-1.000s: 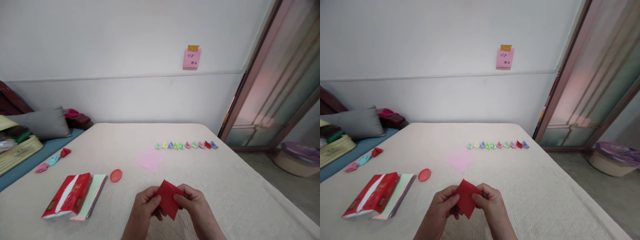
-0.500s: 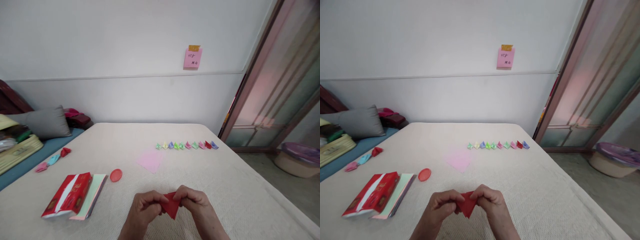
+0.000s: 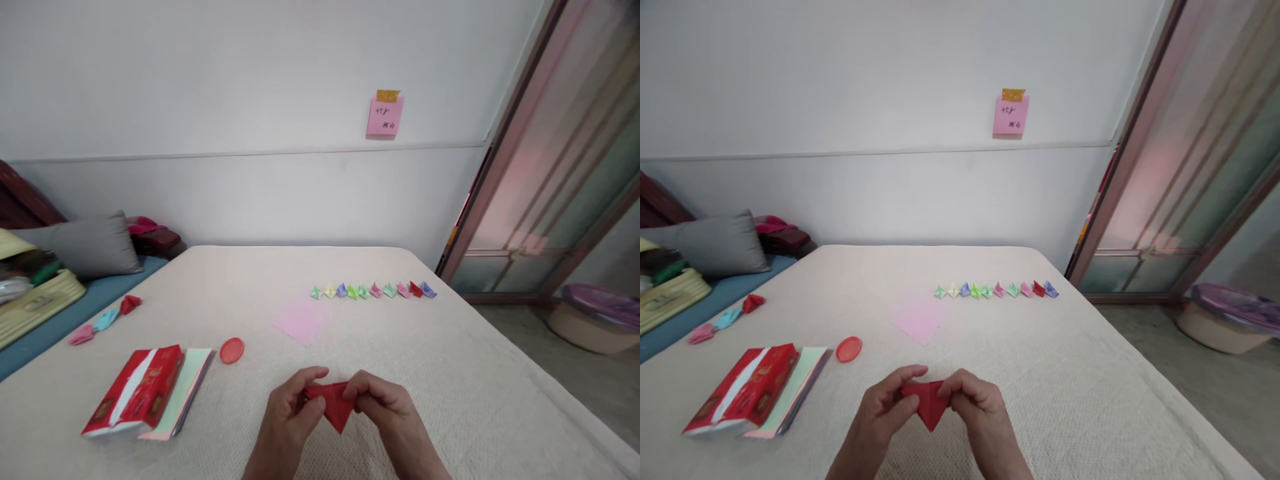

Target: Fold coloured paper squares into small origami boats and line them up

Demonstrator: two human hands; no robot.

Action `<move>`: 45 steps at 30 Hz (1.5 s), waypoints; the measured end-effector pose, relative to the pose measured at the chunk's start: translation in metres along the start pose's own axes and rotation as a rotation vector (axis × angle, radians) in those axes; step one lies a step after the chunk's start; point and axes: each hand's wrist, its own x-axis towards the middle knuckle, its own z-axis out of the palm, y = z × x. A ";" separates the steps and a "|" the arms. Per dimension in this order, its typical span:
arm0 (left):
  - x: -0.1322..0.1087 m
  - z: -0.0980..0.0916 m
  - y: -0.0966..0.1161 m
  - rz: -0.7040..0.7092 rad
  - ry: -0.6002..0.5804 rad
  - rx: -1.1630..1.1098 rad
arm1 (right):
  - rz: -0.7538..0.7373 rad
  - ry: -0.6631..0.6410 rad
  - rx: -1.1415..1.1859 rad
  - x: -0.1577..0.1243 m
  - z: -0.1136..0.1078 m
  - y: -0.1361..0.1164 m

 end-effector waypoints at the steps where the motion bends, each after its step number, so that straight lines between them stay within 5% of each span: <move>1: 0.000 0.000 0.002 -0.004 -0.014 -0.005 | -0.001 0.004 0.012 0.000 0.000 0.001; 14: 0.003 0.002 0.007 -0.022 -0.160 -0.064 | 0.083 -0.003 0.136 -0.001 0.001 0.001; 22: -0.001 0.003 0.002 0.004 -0.123 -0.051 | 0.157 -0.057 0.158 0.002 -0.003 0.006; 28: -0.008 0.006 0.001 0.165 -0.010 0.032 | 0.154 -0.042 0.174 -0.001 -0.002 -0.003; 35: -0.010 -0.001 0.003 0.250 -0.070 0.110 | 0.143 -0.066 0.182 -0.003 -0.003 -0.002; 45: -0.010 -0.004 0.013 0.186 -0.139 0.163 | 0.075 -0.127 0.124 -0.003 -0.005 -0.006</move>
